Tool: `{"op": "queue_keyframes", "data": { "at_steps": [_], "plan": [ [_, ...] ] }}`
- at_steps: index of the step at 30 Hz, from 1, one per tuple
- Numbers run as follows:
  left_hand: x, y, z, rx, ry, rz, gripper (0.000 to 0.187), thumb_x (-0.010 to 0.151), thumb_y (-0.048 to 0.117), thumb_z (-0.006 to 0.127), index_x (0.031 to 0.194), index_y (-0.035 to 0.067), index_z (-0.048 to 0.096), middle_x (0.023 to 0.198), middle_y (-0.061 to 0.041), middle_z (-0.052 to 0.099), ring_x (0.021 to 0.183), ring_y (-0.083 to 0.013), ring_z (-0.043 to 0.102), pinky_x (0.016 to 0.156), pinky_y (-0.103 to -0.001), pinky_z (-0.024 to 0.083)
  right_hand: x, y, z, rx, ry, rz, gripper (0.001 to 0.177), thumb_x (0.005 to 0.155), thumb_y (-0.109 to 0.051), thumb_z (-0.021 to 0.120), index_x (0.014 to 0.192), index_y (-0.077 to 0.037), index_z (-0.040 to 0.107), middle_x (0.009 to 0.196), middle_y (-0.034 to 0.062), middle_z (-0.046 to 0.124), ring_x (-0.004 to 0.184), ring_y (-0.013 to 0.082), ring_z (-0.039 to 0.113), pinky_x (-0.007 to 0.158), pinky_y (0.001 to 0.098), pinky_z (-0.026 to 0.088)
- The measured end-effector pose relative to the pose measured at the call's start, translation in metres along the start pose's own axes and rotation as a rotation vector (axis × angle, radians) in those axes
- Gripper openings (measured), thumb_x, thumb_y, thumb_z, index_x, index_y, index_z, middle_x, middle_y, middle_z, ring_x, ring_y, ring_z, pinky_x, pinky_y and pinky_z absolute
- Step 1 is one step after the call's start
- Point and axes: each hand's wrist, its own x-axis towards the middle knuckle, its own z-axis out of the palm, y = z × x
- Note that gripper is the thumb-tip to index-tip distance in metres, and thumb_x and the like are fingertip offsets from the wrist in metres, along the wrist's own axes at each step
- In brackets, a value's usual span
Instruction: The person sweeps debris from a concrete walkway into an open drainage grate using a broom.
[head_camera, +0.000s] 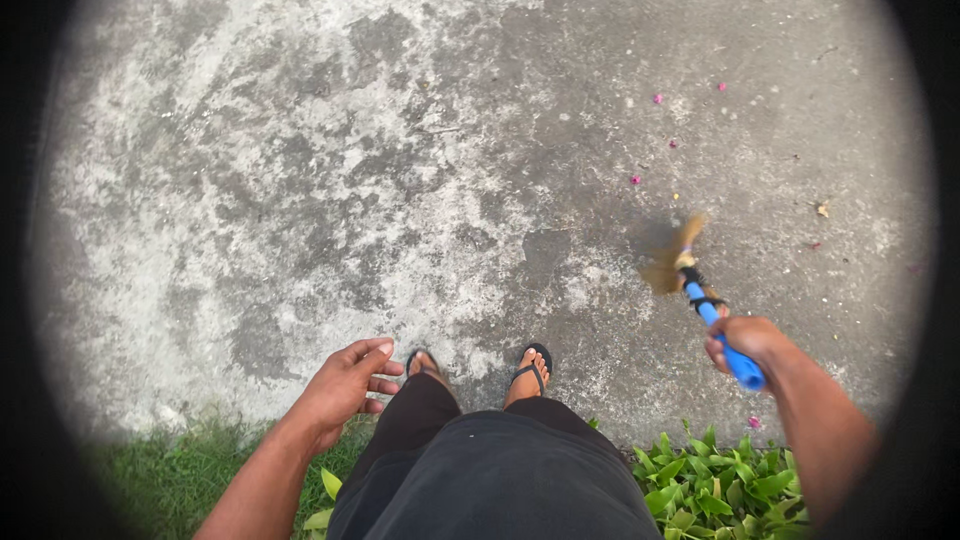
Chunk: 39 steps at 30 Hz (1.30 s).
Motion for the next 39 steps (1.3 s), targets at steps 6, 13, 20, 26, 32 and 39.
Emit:
{"op": "queue_keyframes", "data": {
  "at_steps": [6,13,20,26,32,39],
  "plan": [
    [0.004,-0.017,-0.012,0.0,0.036,-0.096,0.048,0.101,0.035,0.052,0.143,0.012,0.053,0.11,-0.007,0.071,0.087,-0.0157,0.062,0.069,-0.032,0.051,-0.098,-0.011,0.128,-0.125,0.012,-0.323,0.018,0.098,-0.01,0.059,0.11,0.003,0.057,0.07,0.0048,0.054,0.053,0.0134,0.05,0.044,0.0296,0.045],
    [0.039,-0.014,-0.048,-0.009,-0.003,-0.117,0.049,0.1,0.036,0.055,0.143,0.011,0.054,0.109,-0.007,0.07,0.087,-0.016,0.062,0.069,-0.032,0.051,-0.148,-0.036,0.287,-0.207,-0.377,-0.327,0.041,0.091,-0.011,0.058,0.132,-0.009,0.055,0.075,0.003,0.054,0.053,0.0104,0.05,0.041,0.028,0.046],
    [0.066,0.032,-0.121,-0.065,0.049,-0.077,0.05,0.099,0.037,0.054,0.141,0.01,0.056,0.109,-0.006,0.071,0.088,-0.0159,0.063,0.07,-0.033,0.053,-0.098,-0.108,0.466,-0.403,-0.714,-0.181,0.016,0.098,-0.01,0.057,0.096,0.005,0.063,0.068,0.002,0.062,0.049,0.0068,0.053,0.042,0.0243,0.045],
    [0.081,0.053,-0.184,-0.028,0.073,-0.105,0.049,0.1,0.037,0.053,0.142,0.012,0.054,0.111,-0.006,0.07,0.09,-0.0157,0.064,0.072,-0.032,0.053,-0.021,-0.166,0.393,-0.305,-0.68,-0.067,0.023,0.102,-0.021,0.053,0.086,-0.005,0.05,0.058,-0.0009,0.048,0.04,0.0074,0.043,0.032,0.0233,0.037],
    [0.107,0.054,-0.219,-0.013,0.047,-0.158,0.048,0.1,0.037,0.055,0.14,0.011,0.056,0.111,-0.007,0.071,0.091,-0.0163,0.064,0.072,-0.034,0.053,0.019,-0.218,0.201,0.083,-0.172,0.024,0.02,0.097,-0.014,0.047,0.117,-0.014,0.052,0.073,0.0002,0.052,0.053,0.0015,0.045,0.04,0.0163,0.038],
    [0.136,0.082,-0.231,-0.016,-0.003,-0.154,0.048,0.1,0.037,0.054,0.141,0.011,0.057,0.11,-0.007,0.071,0.09,-0.0172,0.064,0.073,-0.034,0.052,0.05,-0.218,0.223,0.389,-0.058,-0.187,0.005,0.1,-0.018,0.05,0.098,-0.015,0.046,0.069,-0.0018,0.05,0.052,0.0062,0.047,0.042,0.0222,0.042]
  ]
}}
